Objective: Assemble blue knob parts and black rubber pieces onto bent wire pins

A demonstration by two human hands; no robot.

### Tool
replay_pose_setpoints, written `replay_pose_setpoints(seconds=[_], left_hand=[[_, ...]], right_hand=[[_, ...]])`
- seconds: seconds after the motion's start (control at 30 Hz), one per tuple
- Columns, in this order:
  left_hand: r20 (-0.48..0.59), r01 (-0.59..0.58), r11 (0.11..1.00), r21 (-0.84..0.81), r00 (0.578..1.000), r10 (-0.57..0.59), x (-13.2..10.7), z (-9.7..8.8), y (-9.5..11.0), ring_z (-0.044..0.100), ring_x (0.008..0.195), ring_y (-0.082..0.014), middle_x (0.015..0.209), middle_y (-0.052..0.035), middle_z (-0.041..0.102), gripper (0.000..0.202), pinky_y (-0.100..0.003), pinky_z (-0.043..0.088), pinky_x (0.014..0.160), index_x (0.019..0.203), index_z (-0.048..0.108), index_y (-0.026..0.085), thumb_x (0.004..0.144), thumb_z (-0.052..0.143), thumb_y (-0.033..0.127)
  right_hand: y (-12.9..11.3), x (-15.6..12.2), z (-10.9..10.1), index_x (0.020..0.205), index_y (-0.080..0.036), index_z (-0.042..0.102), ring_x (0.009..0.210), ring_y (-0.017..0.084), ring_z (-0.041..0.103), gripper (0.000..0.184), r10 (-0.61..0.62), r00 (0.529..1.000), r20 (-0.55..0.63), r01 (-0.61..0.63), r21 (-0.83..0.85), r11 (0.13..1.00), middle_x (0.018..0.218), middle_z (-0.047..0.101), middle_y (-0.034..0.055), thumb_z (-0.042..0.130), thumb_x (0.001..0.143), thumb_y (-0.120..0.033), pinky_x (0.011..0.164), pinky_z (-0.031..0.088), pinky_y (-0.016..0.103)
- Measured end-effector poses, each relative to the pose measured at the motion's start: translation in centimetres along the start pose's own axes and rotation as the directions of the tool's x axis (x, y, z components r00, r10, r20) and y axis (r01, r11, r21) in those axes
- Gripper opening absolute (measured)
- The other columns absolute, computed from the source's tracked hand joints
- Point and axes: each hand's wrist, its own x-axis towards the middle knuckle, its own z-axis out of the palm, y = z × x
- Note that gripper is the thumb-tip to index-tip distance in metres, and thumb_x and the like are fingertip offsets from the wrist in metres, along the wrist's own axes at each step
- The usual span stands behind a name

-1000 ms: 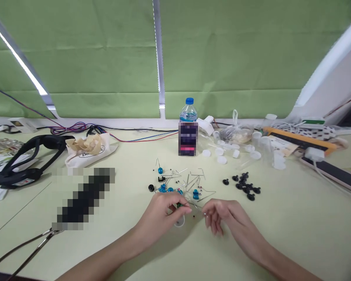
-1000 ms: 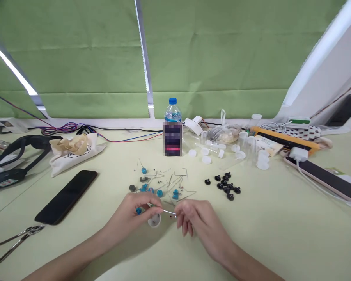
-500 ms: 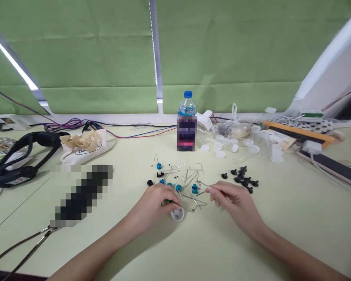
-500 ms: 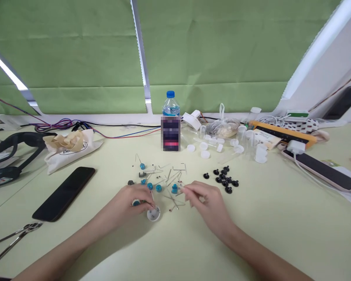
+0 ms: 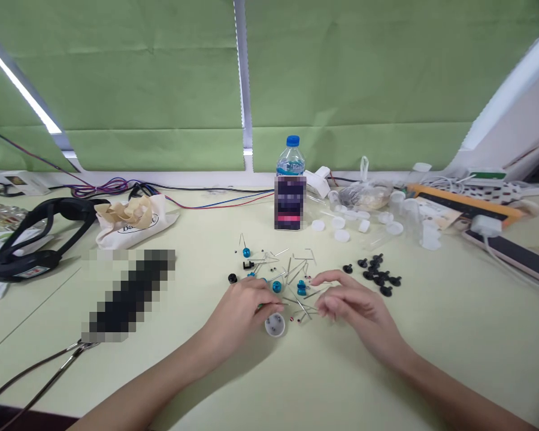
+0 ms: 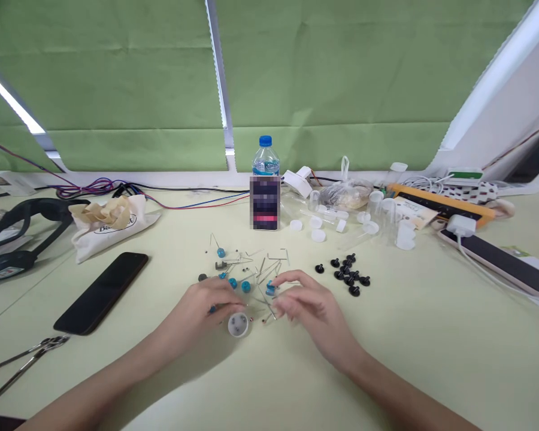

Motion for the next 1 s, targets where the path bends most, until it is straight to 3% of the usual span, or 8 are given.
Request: replay_pose_setpoints(seconds=[0.1,0.23,0.4,0.57,0.7,0.73,0.87,1.0], left_hand=[[0.014,-0.050,0.989,0.136,0.999,0.048,0.0,0.7,0.3,0.054,0.071,-0.0176,0.072,-0.0028,0.062,0.026,-0.027,0.038,0.065,0.082,0.073,0.022,0.092,0.049,0.027],[0.024,-0.069,0.980,0.186,0.998,0.066,0.0,1.2,0.4,0.054,0.071,-0.0182,0.071,-0.0030,0.061,0.024,-0.028,0.038,0.063,0.081,0.071,0.020,0.091,0.050,0.025],[-0.086,0.066,0.988,-0.142,0.993,-0.079,0.5,-1.1,-0.4,0.060,0.075,-0.0164,0.083,-0.0019,0.067,0.013,-0.027,0.044,0.070,0.081,0.071,0.021,0.085,0.059,0.024],[-0.237,0.199,0.836,-0.511,0.902,-0.360,0.6,-5.4,-2.6,0.065,0.077,-0.0175,0.082,-0.0038,0.069,0.017,-0.028,0.047,0.071,0.081,0.067,0.017,0.076,0.068,0.033],[-0.330,0.214,0.837,-0.504,0.848,-0.416,0.9,-7.2,-5.9,0.064,0.089,-0.0214,0.087,-0.0056,0.071,0.027,-0.031,0.045,0.083,0.086,0.067,0.017,0.074,0.067,0.041],[-0.370,0.226,0.862,-0.454,0.832,-0.413,1.2,-7.2,-6.8,0.064,0.087,-0.0221,0.087,-0.0061,0.071,0.028,-0.031,0.046,0.081,0.084,0.067,0.016,0.073,0.067,0.042],[-0.306,0.306,0.895,-0.325,0.861,-0.406,2.7,-5.8,-9.5,0.065,0.075,-0.0223,0.078,-0.0069,0.072,0.025,-0.030,0.048,0.072,0.073,0.069,0.015,0.068,0.067,0.039],[-0.244,0.320,0.908,-0.272,0.889,-0.386,3.9,-3.9,-10.4,0.064,0.068,-0.0215,0.069,-0.0052,0.071,0.022,-0.031,0.047,0.069,0.070,0.070,0.016,0.066,0.067,0.037]], right_hand=[[-0.3,-0.2,0.5,0.087,-0.023,0.072,0.107,0.023,0.056,0.022,-0.119,0.981,0.151,0.131,-0.069,0.989,0.097,0.067,0.0076,0.052,0.092,-0.030,0.077,0.051,0.034],[-0.3,-0.4,0.8,0.087,-0.023,0.072,0.095,0.019,0.062,0.021,-0.099,0.988,0.118,0.109,-0.081,0.991,0.102,0.067,0.0055,0.052,0.092,-0.028,0.083,0.050,0.033],[0.3,-0.2,0.3,0.090,-0.023,0.071,0.093,0.018,0.063,0.021,-0.071,0.997,-0.025,0.065,-0.170,0.983,0.102,0.067,0.0052,0.051,0.092,-0.027,0.081,0.051,0.029],[1.5,-0.2,0.4,0.098,-0.021,0.069,0.096,0.017,0.064,0.022,-0.252,0.953,0.168,0.299,-0.395,0.869,0.110,0.067,0.0069,0.047,0.093,-0.020,0.083,0.052,0.029],[1.8,-0.3,0.9,0.101,-0.019,0.067,0.103,0.019,0.061,0.022,-0.310,0.924,0.226,0.383,-0.516,0.766,0.113,0.066,0.0086,0.047,0.093,-0.016,0.090,0.050,0.034],[1.8,-0.3,0.9,0.102,-0.018,0.066,0.105,0.020,0.060,0.021,-0.332,0.916,0.228,0.402,-0.529,0.747,0.113,0.067,0.0086,0.048,0.092,-0.016,0.092,0.049,0.036],[1.7,-0.2,0.9,0.104,-0.019,0.064,0.111,0.022,0.055,0.020,-0.393,0.892,0.222,0.449,-0.529,0.720,0.111,0.067,0.0077,0.051,0.090,-0.013,0.095,0.045,0.040],[1.6,-0.2,0.9,0.100,-0.019,0.065,0.104,0.021,0.056,0.019,-0.424,0.887,0.182,0.454,-0.506,0.734,0.105,0.066,0.0076,0.052,0.089,-0.010,0.089,0.048,0.038]])
